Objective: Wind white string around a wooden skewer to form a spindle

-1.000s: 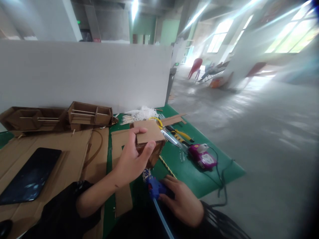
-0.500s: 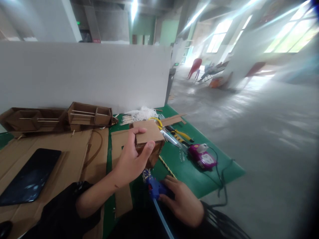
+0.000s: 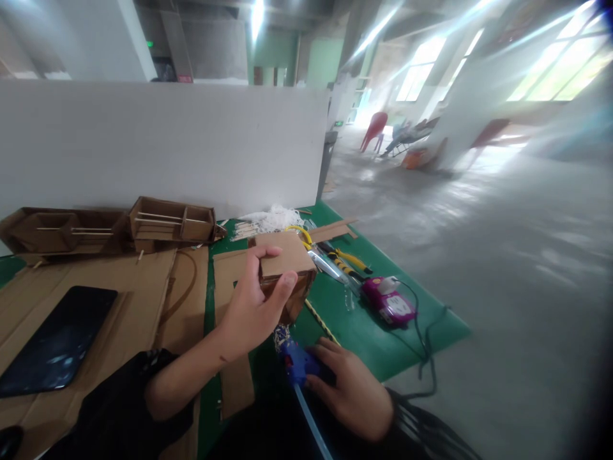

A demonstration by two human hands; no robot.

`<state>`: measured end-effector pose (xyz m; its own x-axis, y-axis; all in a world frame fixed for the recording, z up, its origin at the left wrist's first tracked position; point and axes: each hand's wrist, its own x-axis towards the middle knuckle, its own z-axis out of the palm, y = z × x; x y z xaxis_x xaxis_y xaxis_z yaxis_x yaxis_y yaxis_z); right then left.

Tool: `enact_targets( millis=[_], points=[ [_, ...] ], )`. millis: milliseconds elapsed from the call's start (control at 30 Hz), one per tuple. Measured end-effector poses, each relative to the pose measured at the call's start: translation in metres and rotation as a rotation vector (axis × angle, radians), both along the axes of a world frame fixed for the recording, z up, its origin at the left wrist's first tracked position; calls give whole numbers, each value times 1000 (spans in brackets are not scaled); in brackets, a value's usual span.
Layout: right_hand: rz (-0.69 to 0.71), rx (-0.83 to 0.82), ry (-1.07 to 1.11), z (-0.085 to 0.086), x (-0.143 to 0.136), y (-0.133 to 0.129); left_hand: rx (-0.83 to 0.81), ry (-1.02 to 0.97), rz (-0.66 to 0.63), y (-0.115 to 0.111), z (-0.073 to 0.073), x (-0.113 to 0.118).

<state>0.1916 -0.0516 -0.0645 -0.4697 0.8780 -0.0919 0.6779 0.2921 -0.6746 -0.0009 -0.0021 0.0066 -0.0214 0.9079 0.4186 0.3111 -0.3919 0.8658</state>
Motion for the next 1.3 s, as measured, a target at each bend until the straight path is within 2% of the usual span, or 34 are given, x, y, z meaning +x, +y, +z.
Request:
enact_targets(
  millis=[467, 867, 1100, 1200, 1300],
  points=[
    [1, -18, -22, 3, -1, -2, 33, 54, 38, 0, 0, 0],
    [26, -30, -36, 11, -3, -2, 15, 23, 18, -1, 2, 1],
    [4, -23, -45, 8, -4, -2, -15, -15, 12, -1, 1, 1],
    [2, -12, -44, 14, 0, -4, -18, -11, 7, -1, 1, 1],
    [31, -8, 9, 27, 18, -9, 4, 13, 21, 0, 1, 1]
  ],
)
